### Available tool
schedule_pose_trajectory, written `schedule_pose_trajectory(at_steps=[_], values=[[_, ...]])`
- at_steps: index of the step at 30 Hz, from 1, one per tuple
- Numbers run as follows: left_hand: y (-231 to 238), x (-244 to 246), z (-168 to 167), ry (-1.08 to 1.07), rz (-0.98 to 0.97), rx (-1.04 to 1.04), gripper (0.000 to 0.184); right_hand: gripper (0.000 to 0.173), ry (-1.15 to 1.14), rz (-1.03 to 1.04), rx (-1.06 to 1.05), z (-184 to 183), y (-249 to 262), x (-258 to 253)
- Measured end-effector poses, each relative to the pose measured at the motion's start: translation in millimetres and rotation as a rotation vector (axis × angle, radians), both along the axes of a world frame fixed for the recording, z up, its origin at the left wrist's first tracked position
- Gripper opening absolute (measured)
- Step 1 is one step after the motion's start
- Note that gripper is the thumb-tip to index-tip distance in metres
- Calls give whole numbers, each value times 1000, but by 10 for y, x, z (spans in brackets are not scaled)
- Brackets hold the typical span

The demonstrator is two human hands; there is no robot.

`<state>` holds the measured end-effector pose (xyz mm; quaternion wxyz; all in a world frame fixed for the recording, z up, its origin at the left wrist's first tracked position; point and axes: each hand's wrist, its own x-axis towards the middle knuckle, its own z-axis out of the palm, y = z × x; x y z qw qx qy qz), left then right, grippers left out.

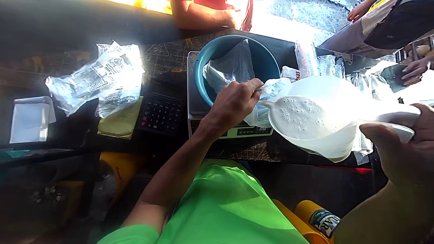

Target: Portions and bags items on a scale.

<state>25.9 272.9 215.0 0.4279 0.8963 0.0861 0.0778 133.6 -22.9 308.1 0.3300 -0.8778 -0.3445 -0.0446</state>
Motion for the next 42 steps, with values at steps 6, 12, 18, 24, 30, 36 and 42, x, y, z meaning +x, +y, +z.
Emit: schedule_pose_trajectory(at_steps=[6,12,18,24,30,36,42], values=[[9,-35,-82,-17,-9,-87,31,50,-19,-31,-65,25,70,-24],[11,-62,-114,-41,-29,-120,32,53,-37,-44,-117,53,98,-30],[49,-93,-128,-43,-55,-142,34,54,-33,-35,-168,86,153,-37],[68,-107,-144,-41,-64,-147,35,56,-52,-17,-199,119,202,-33],[98,-102,-119,-22,-81,-132,35,58,-50,-10,-212,112,217,-11],[123,-114,-44,-4,-77,-107,31,41,32,28,-30,-14,184,-30],[198,-100,-6,11,-71,-97,31,33,113,59,260,-340,133,-86]])
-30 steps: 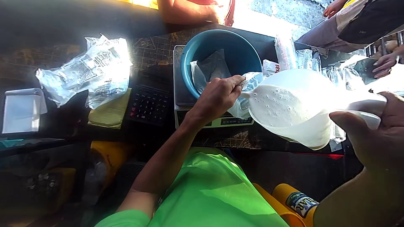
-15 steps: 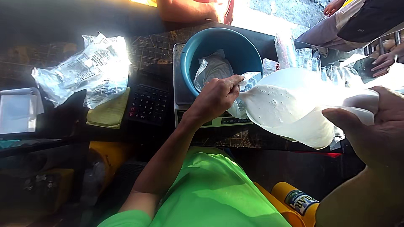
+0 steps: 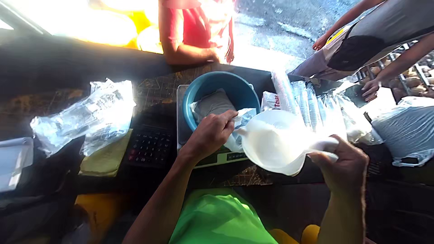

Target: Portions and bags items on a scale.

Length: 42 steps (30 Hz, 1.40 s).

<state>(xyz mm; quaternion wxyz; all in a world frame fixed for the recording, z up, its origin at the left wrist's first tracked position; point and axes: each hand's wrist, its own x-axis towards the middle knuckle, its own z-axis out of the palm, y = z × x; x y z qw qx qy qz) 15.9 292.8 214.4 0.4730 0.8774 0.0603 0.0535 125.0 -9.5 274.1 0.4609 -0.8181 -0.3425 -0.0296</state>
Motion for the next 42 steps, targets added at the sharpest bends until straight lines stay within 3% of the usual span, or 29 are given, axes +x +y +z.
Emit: schedule_pose_trajectory(at_steps=[6,10,13,16,19,23,25,31,35,42], values=[[81,34,31,83,-6,114,36,32,-22,-40,209,-202,-117,-31],[166,111,66,118,-91,67,39,27,-21,-72,358,-263,-190,-66],[228,244,163,221,-120,-52,64,29,-24,-90,428,-285,-259,-109],[257,586,260,350,-126,0,88,28,-58,-118,445,-302,-329,-134],[183,990,300,486,-276,219,79,27,-69,-152,443,-318,-397,-186],[-26,1272,231,507,-555,547,34,26,-74,-190,464,-367,-502,-302],[-80,1270,199,428,-637,586,21,28,-81,-209,479,-397,-573,-368],[-157,1082,337,143,-851,323,19,27,-98,-218,507,-402,-776,-462],[-268,1006,446,172,-927,356,14,27,-125,-218,524,-351,-813,-484],[-318,734,479,179,-598,493,56,25,-103,-268,570,-353,-794,-576]])
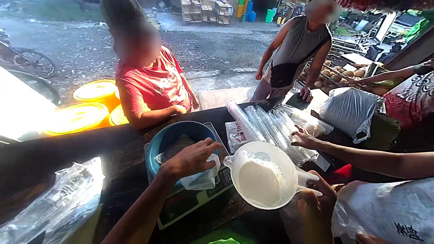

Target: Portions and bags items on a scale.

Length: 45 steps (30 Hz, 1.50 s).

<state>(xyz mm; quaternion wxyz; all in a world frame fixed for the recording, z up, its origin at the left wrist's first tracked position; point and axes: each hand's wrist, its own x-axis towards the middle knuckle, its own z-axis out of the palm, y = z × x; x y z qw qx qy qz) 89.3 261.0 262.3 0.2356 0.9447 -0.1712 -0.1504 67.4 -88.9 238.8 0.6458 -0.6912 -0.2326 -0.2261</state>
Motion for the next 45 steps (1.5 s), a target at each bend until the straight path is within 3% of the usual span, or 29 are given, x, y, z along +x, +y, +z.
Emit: schedule_pose_trajectory(at_steps=[6,10,13,18,25,34,39,45], values=[[71,-327,-50,-9,329,57,68,23,36,25,7,-59,55,-3],[6,-322,-160,-48,422,53,39,21,44,66,-39,-87,147,59],[-20,-295,-193,-152,399,67,24,19,52,94,-36,-80,218,87],[30,-318,-263,-325,328,-141,23,19,47,51,-64,-15,250,94],[24,-305,-224,-288,411,-72,26,22,50,40,-71,9,230,121],[170,-438,-103,-123,468,-127,52,20,39,62,-46,28,210,166],[282,-502,-300,-276,417,-256,51,35,17,-9,-168,58,233,155],[292,-557,-359,-325,416,-283,49,36,24,98,-198,261,331,252]])
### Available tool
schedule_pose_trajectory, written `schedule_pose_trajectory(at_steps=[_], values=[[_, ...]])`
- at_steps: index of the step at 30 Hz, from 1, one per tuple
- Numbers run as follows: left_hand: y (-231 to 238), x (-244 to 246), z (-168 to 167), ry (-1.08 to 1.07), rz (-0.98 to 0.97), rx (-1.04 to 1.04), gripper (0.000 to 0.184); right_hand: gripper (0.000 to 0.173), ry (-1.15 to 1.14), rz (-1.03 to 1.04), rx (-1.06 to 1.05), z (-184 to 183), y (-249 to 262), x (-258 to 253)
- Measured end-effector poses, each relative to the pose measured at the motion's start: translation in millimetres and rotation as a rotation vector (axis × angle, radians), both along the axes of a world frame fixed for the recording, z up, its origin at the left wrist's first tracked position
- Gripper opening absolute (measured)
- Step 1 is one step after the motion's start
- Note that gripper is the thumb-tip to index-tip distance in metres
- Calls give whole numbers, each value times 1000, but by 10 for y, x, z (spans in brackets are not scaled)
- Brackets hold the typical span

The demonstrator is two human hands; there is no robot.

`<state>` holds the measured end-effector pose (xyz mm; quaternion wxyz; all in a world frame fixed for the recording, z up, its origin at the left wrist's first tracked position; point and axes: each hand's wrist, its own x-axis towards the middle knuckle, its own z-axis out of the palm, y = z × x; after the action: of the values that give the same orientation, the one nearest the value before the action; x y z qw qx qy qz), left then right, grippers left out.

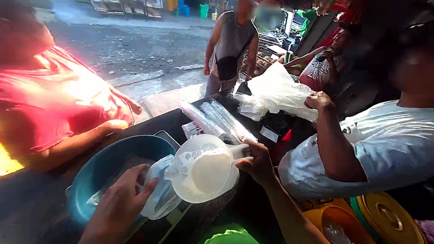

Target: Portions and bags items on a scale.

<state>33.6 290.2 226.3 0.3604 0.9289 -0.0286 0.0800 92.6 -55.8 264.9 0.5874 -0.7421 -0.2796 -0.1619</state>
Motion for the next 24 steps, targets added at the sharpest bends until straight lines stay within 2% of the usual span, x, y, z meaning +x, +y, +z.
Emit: schedule_pose_trajectory(at_steps=[6,11,12,15,19,24], values=[[-119,-56,177,106,55,15,28,32,-63,-26,-148,244,4,-1],[-33,-55,160,170,99,-23,28,19,16,-47,-144,365,64,8],[-21,-54,166,191,91,-30,29,21,9,-57,-129,276,19,87],[-6,-59,153,231,80,-40,32,42,-76,-14,-210,-43,-259,385],[31,-53,127,246,66,-74,34,51,-54,-8,-238,-84,-216,407],[104,-3,168,270,-2,-77,37,46,-39,-21,-245,1,-161,402]])
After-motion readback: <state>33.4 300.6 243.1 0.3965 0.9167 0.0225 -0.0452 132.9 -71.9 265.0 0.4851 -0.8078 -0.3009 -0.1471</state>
